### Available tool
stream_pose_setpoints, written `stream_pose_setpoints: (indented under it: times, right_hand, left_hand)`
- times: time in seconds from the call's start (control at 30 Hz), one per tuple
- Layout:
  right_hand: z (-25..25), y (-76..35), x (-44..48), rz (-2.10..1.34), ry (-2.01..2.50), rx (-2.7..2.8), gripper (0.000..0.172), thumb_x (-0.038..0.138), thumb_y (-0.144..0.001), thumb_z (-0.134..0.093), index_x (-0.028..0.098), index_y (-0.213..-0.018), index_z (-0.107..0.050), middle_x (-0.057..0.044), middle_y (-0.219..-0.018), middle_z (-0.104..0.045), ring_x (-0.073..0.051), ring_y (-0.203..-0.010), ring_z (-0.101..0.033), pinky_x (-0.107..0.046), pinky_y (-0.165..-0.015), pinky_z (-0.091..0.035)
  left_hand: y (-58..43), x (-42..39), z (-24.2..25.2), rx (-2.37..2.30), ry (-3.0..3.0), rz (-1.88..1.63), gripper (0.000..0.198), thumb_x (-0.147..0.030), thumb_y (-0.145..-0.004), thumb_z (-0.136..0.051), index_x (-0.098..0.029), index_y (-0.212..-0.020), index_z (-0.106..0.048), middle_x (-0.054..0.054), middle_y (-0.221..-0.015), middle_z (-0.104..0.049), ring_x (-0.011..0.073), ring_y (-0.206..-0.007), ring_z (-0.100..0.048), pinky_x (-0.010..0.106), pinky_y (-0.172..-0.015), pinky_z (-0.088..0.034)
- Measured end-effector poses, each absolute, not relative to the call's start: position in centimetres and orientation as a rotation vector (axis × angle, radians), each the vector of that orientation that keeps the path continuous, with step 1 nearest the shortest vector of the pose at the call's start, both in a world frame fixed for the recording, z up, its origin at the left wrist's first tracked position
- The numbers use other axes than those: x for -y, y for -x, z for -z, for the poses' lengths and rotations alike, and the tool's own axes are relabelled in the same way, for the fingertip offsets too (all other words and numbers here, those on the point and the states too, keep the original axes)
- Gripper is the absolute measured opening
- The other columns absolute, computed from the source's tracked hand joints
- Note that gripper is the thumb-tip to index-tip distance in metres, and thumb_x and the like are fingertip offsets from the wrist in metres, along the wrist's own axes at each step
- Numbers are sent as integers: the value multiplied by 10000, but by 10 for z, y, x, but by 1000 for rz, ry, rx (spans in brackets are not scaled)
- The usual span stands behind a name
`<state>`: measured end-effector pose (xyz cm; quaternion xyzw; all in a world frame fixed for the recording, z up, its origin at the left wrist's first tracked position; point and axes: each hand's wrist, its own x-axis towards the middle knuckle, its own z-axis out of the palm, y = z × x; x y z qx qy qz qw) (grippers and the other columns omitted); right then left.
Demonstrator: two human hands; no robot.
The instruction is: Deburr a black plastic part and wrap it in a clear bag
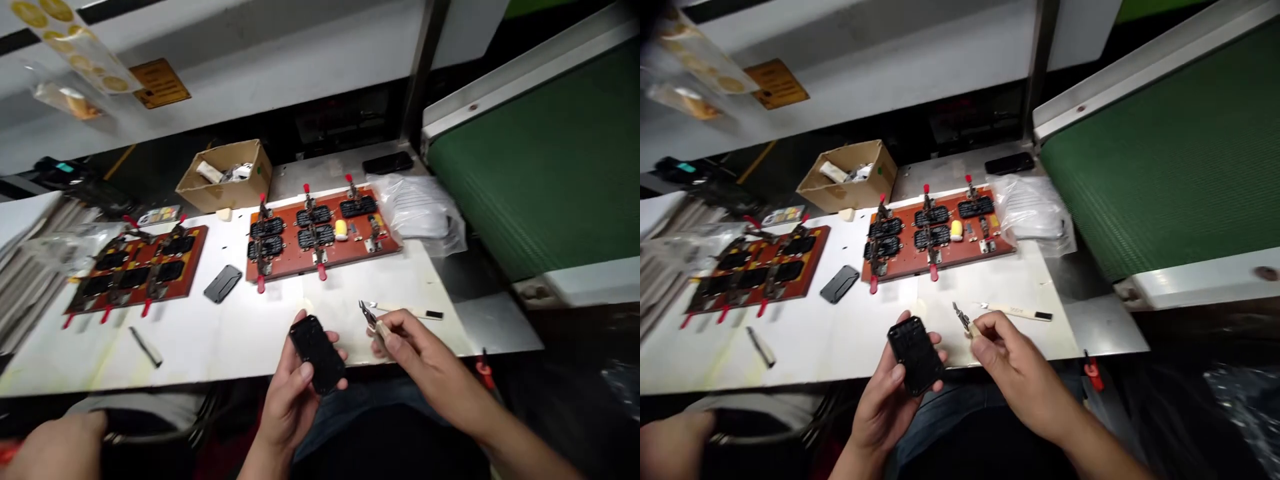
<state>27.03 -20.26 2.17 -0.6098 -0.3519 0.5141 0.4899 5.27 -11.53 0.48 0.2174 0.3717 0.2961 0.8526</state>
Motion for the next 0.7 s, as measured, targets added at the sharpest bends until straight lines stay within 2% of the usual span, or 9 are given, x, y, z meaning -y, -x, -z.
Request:
stream_pose_setpoints:
  times: [0.03, 0.1, 0.13, 0.2, 0.3, 0.37, 0.47, 0.6, 0.7]
  right_hand:
    - [-27, -272, 201, -1133, 1558, 1060, 259, 535, -1007, -640, 339, -1175, -660, -57, -1155, -708, -275, -1075, -659, -493, -984, -554]
    - [-41, -274, 196, -912, 1585, 1404, 373, 450, -925, -776, 408, -1282, -679, -53, -1250, -718, -315, -1169, -632, -524, -1028, -529]
    - [-48, -273, 192, -856, 1552, 1526, 436, 413, -898, -811, 429, -1315, -684, -47, -1281, -721, -328, -1188, -626, -541, -1046, -519]
    - [-65, -269, 183, -857, 1471, 1681, 422, 375, -885, -824, 434, -1291, -724, -39, -1271, -740, -334, -1167, -632, -571, -1065, -508]
    - [-85, -258, 170, -944, 1399, 1722, 330, 320, -874, -820, 398, -1192, -780, -42, -1181, -770, -332, -1109, -640, -630, -1117, -474]
    - [-94, -250, 163, -1026, 1375, 1660, 329, 248, -829, -829, 378, -1129, -799, -41, -1134, -777, -342, -1111, -631, -668, -1183, -417]
    - [-98, -240, 156, -1110, 1370, 1602, 356, 156, -761, -819, 351, -1059, -810, -49, -1096, -777, -362, -1114, -617, -707, -1227, -355]
    - [-98, -230, 153, -919, 1417, 1710, 378, 164, -736, -827, 333, -1074, -806, -54, -1057, -782, -358, -1024, -640, -684, -1121, -468]
    - [-101, -224, 155, -668, 1438, 1829, 311, 214, -739, -846, 325, -1026, -797, -54, -958, -768, -320, -903, -644, -574, -941, -569]
  left_hand:
    - [-52, 116, -8, -759, -453, -622, 989, -328, -861, -808, -356, -1658, -225, 142, -1323, -698, 345, -1127, -718, 395, -778, -630]
    - [-50, 117, -14, -725, -450, -616, 1031, -383, -828, -842, -362, -1659, -232, 130, -1288, -717, 334, -1074, -731, 366, -727, -620]
    - [-49, 117, -16, -716, -455, -609, 1050, -422, -813, -852, -365, -1660, -235, 128, -1288, -720, 336, -1060, -731, 353, -699, -609]
    - [-47, 119, -19, -709, -476, -588, 1090, -498, -793, -853, -377, -1668, -216, 123, -1315, -714, 369, -1092, -721, 365, -687, -601]
    - [-42, 121, -22, -712, -483, -608, 1137, -539, -779, -844, -347, -1685, -185, 137, -1339, -708, 428, -1216, -683, 492, -860, -615]
    - [-39, 122, -24, -735, -478, -634, 1169, -550, -758, -850, -319, -1691, -185, 156, -1365, -702, 450, -1265, -663, 571, -1004, -570]
    - [-34, 123, -25, -743, -504, -611, 1197, -589, -746, -839, -334, -1697, -159, 148, -1483, -646, 469, -1329, -625, 614, -1090, -515]
    - [-27, 123, -24, -705, -497, -577, 1207, -579, -756, -851, -351, -1699, -132, 121, -1498, -643, 436, -1327, -638, 568, -1124, -499]
    - [-22, 123, -20, -717, -485, -567, 1162, -597, -740, -871, -360, -1681, -231, 109, -1509, -640, 399, -1263, -685, 510, -1095, -532]
